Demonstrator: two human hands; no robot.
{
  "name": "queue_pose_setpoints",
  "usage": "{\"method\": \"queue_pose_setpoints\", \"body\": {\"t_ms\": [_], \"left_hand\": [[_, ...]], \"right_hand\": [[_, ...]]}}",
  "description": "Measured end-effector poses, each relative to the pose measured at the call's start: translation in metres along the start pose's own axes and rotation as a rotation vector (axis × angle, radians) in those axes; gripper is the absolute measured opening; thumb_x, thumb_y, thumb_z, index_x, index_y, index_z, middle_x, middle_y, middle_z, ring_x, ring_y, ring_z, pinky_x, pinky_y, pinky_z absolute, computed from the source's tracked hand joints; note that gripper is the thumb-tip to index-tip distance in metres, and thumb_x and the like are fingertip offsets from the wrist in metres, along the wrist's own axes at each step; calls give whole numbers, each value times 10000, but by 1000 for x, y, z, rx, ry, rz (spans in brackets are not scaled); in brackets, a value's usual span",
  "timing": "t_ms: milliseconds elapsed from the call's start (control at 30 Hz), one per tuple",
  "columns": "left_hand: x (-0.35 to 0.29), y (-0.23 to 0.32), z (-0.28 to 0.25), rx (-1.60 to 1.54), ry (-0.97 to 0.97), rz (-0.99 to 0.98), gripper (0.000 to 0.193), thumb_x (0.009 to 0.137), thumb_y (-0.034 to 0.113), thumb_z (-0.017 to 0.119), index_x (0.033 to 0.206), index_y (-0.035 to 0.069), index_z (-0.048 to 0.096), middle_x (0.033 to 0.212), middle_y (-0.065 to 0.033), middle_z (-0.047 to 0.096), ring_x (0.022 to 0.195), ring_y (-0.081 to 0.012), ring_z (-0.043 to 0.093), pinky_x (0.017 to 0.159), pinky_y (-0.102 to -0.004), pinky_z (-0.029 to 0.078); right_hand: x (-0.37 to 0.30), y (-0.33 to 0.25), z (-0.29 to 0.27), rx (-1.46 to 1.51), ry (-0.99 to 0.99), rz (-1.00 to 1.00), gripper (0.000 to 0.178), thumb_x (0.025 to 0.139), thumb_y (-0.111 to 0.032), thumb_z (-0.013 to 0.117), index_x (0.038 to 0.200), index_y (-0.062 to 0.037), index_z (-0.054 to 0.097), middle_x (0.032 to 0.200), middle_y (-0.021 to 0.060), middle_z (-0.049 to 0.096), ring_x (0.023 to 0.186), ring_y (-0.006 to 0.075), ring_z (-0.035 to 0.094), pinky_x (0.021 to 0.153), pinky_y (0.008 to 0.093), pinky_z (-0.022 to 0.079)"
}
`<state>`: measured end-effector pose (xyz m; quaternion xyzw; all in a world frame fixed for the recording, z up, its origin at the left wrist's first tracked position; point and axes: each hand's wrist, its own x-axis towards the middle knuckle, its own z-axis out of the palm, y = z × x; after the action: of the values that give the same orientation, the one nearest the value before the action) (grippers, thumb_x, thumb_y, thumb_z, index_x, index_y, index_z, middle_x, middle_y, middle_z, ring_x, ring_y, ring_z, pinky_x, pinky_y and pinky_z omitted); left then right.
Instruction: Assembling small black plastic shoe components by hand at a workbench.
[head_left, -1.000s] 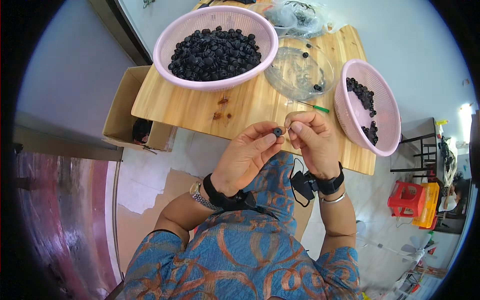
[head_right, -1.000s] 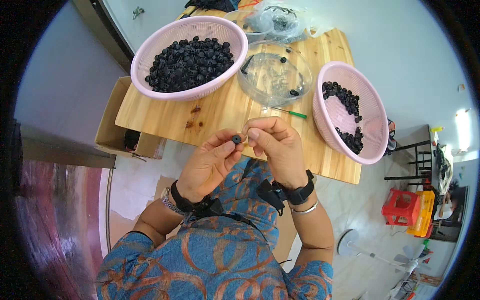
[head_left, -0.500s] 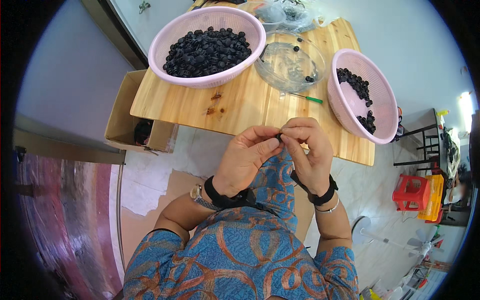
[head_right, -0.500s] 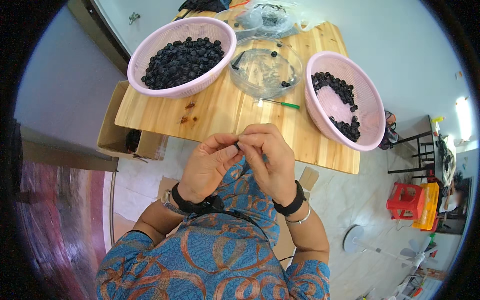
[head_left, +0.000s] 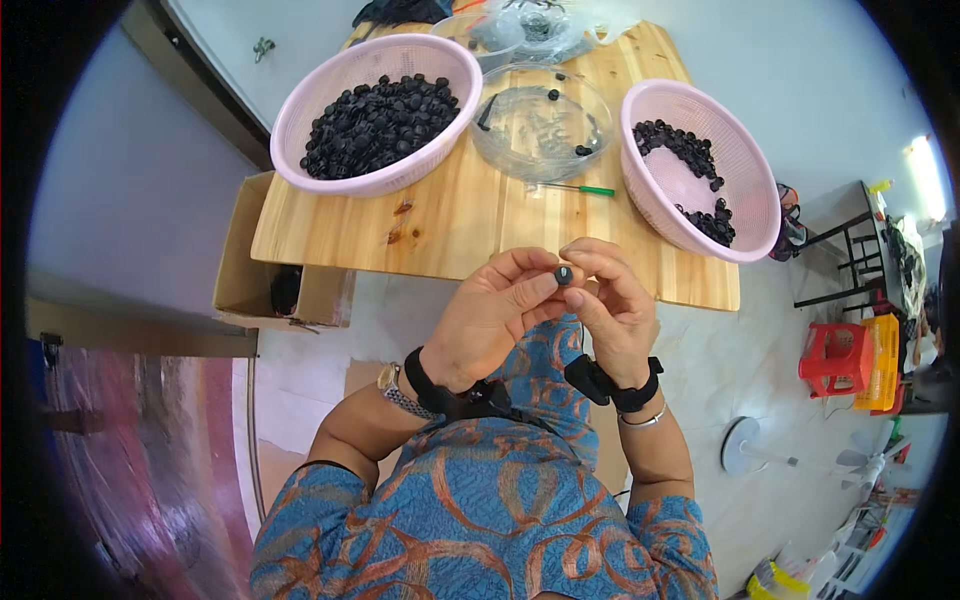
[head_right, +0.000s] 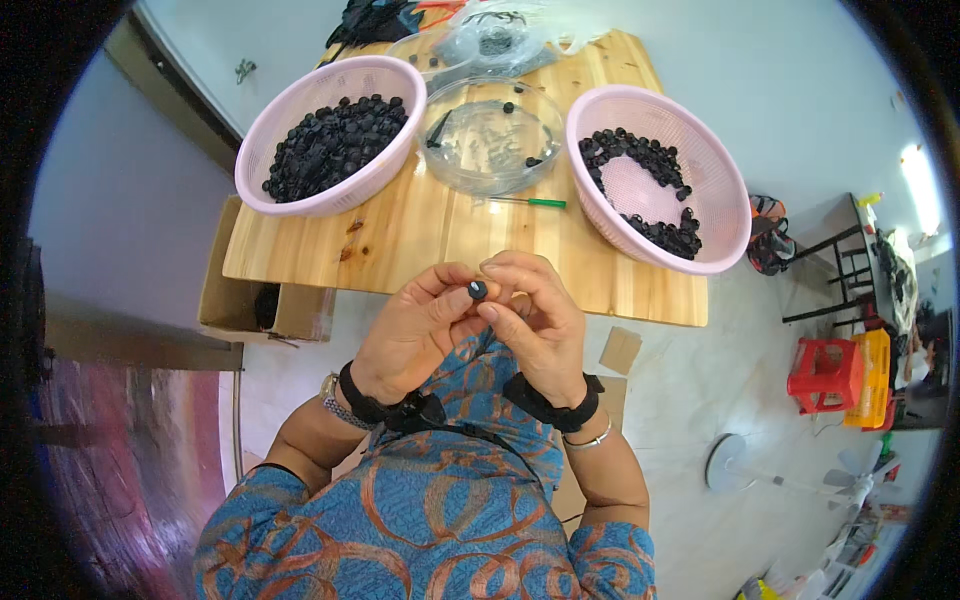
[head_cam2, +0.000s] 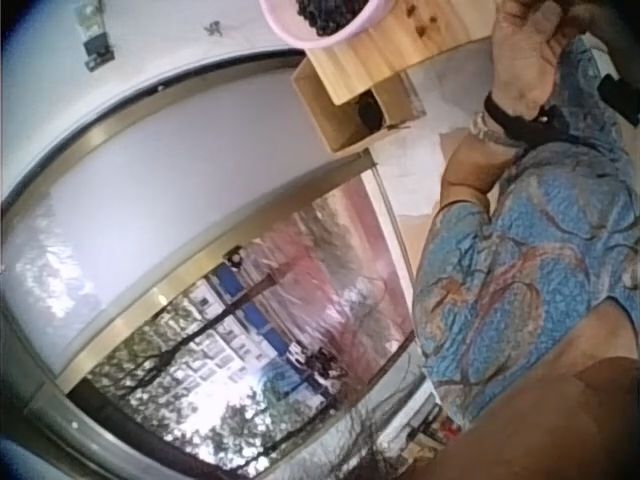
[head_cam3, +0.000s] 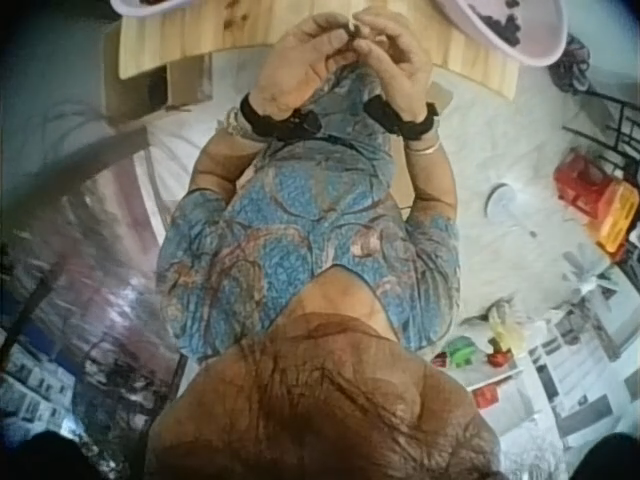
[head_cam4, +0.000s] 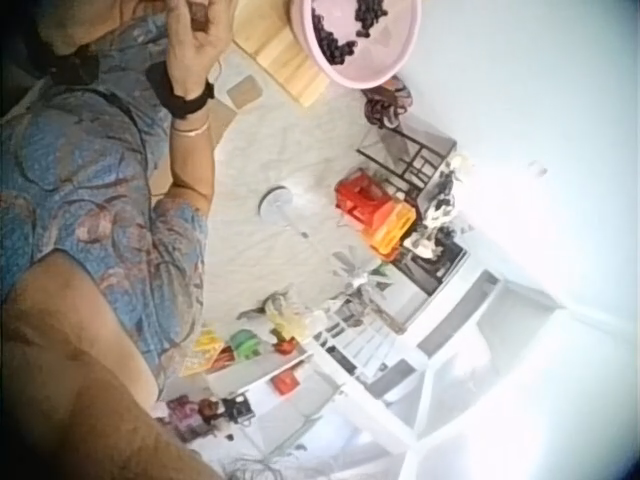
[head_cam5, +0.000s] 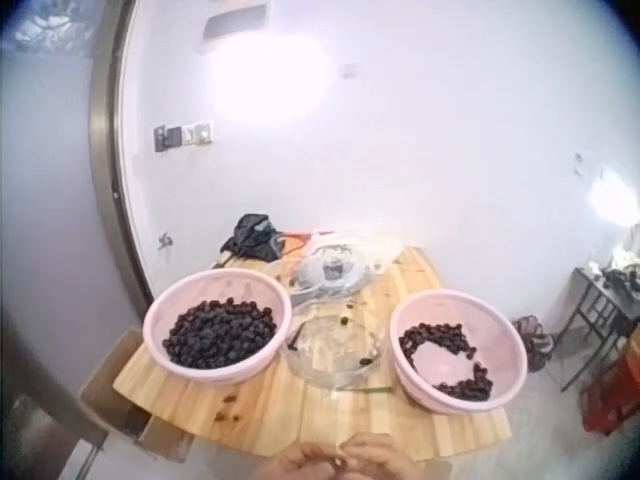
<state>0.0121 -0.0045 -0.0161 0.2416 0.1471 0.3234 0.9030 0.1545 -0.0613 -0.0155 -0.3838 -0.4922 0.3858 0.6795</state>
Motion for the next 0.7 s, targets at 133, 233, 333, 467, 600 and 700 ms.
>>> {"method": "queue_pose_setpoints", "body": {"t_ms": [133,233,333,467,600,700], "left_hand": [[9,-7,8,64,-31,-31,158,889,75,516,1040,35,536,999,-70,593,907,-145,587,809,-267,491],[19,-8,19,214,-58,-62,168,890,82,517,1047,26,532,1009,-70,588,909,-139,586,800,-261,489],[31,-2,38,420,-133,-119,181,890,85,516,1057,17,528,1001,-75,595,909,-140,585,788,-260,485],[58,23,63,752,-189,-35,202,888,129,523,1066,34,533,966,-70,615,885,-125,584,779,-243,469],[93,42,88,924,-260,2,207,893,128,514,1075,30,531,970,-71,621,873,-114,585,771,-240,469],[120,49,114,1098,-296,9,217,893,135,516,1080,26,533,974,-66,625,872,-101,582,765,-232,465]], "right_hand": [[-3,-2,-17,-75,20,-68,262,766,42,627,1020,-4,587,1099,95,494,799,87,506,686,194,448],[-5,-6,-31,-153,57,-89,234,764,36,631,989,-22,603,1063,83,521,805,80,506,688,194,452],[-9,-15,-45,-188,99,-190,222,780,32,618,995,-10,582,1060,97,542,804,78,521,684,196,459],[-15,-33,-63,155,248,-125,239,805,16,594,1037,11,534,1056,150,564,789,101,553,650,208,477],[-24,-42,-84,257,318,-152,207,824,-10,547,1029,13,526,1029,177,555,744,158,545,607,219,477],[-31,-45,-98,410,320,-215,208,835,-30,540,1039,13,525,1026,170,555,700,152,522,582,222,477]]}}
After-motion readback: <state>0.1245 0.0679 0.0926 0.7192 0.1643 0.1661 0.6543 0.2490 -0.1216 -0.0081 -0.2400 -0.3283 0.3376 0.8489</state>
